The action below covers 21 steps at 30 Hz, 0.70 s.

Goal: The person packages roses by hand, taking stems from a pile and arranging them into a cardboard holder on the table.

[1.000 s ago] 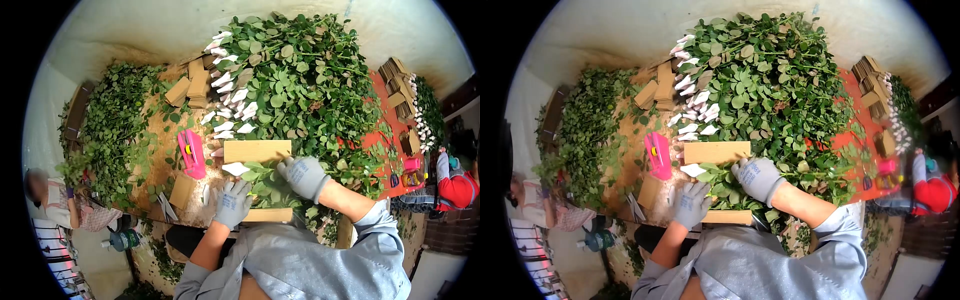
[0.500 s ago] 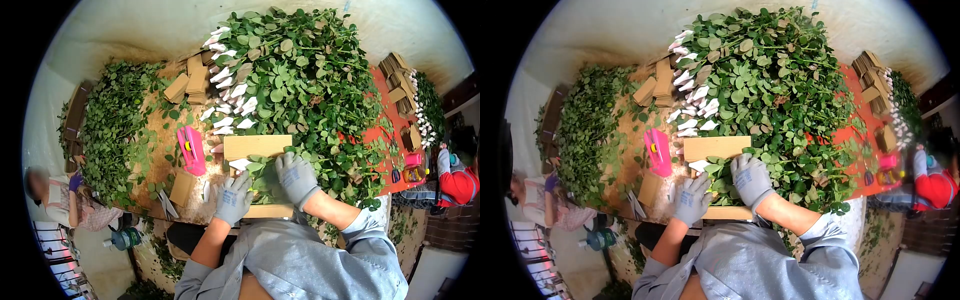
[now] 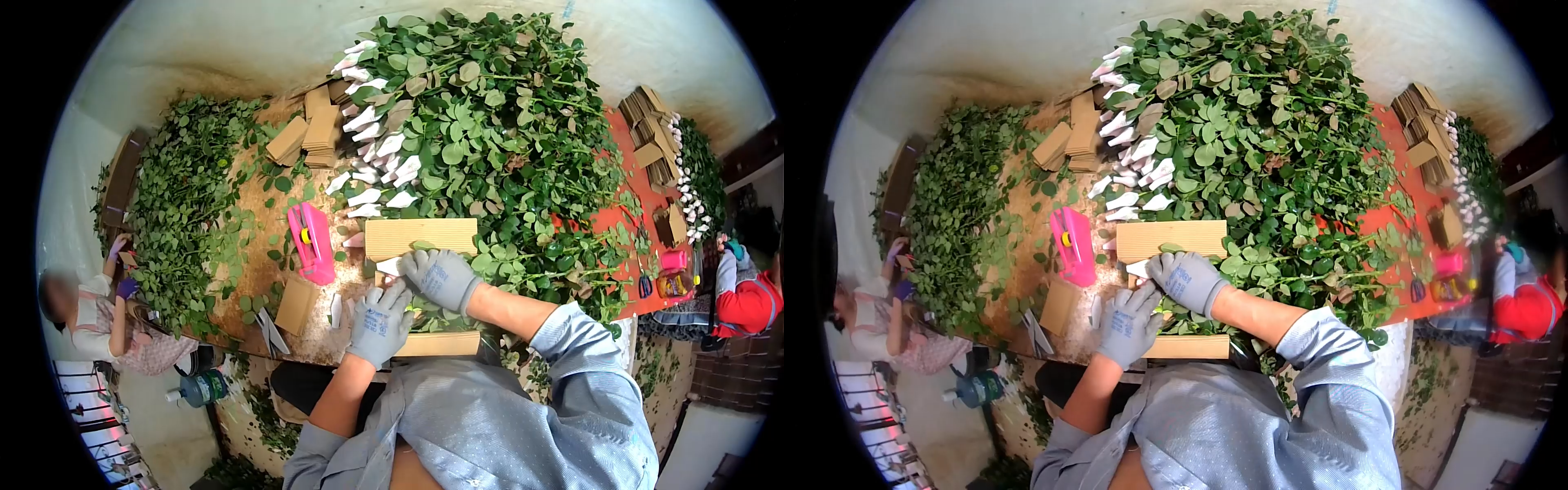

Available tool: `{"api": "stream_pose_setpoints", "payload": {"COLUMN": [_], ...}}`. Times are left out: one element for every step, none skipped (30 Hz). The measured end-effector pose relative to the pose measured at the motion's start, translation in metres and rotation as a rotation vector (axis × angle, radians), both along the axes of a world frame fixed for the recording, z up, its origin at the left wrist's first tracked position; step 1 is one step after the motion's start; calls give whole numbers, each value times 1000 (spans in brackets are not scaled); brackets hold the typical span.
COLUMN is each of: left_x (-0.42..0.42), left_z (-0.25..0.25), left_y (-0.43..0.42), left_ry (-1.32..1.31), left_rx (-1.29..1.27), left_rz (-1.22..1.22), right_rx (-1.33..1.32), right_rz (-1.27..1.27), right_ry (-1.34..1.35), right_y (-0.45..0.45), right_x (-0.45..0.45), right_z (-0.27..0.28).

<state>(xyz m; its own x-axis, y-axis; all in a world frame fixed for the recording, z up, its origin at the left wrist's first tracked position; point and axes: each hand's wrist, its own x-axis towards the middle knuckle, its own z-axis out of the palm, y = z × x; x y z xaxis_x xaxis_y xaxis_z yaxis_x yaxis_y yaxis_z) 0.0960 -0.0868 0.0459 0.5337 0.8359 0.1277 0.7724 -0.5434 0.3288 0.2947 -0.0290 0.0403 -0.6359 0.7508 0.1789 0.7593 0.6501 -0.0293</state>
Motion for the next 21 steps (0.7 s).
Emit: {"api": "stream_pose_setpoints", "payload": {"left_x": [-1, -2, -4, -6, -9, -12, -15, -16, -16, -15, -14, -13, -11, -9, -8, -7, -7, -6, -6, -6, -6], "left_z": [1, 4, 10, 14, 15, 17, 19, 21, 21, 21, 21, 21, 19, 17, 15, 15, 15, 15, 17, 19, 22], "left_y": [3, 5, 8, 12, 16, 22, 28, 34, 39, 43, 46, 50, 53, 57, 61, 64, 67, 69, 72, 74, 75], "left_ry": [0, -2, -12, -22, -7, -6, 23, 52, 88, 88, 152, 217, 215, 336, 457, 454, 510, 566, 565, 566, 567], "left_rx": [0, -2, 6, 16, 87, 84, 112, 141, 200, 200, 217, 235, 232, 206, 179, 178, 151, 124, 124, 116, 108], "left_rz": [-14, -16, -22, -27, -15, -13, -5, 3, -17, -14, -6, 1, 2, 11, 19, 19, -8, -35, -33, -57, -83], "right_rx": [-1, -21, -42, -45, -43, -40, -42, -36, -30, -30, -39, -48, -50, -52, -53, -54, -55, -55, -54, -76, -98], "right_rz": [-1, 6, 13, 11, 6, 3, 7, 9, 12, 15, 20, 25, 26, 24, 22, 22, 17, 13, 15, 16, 17], "right_ry": [-3, -31, -58, -58, -67, -74, -74, -58, -41, -42, -39, -37, -39, -16, 7, 5, -5, -16, -16, -21, -26], "right_y": [1, 2, 2, 2, 3, 3, 3, 4, 5, 5, 6, 6, 6, 6, 6, 6, 6, 6, 6, 8, 8], "right_x": [1, 0, -1, -1, -2, -3, -4, -4, -4, -3, -3, -3, -2, -3, -3, -3, -3, -3, -3, -3, -3], "right_z": [-1, 1, 3, 2, 1, 1, -1, -3, -3, -4, -3, -3, -3, -4, -5, -5, -4, -3, -3, -3, -2]}}
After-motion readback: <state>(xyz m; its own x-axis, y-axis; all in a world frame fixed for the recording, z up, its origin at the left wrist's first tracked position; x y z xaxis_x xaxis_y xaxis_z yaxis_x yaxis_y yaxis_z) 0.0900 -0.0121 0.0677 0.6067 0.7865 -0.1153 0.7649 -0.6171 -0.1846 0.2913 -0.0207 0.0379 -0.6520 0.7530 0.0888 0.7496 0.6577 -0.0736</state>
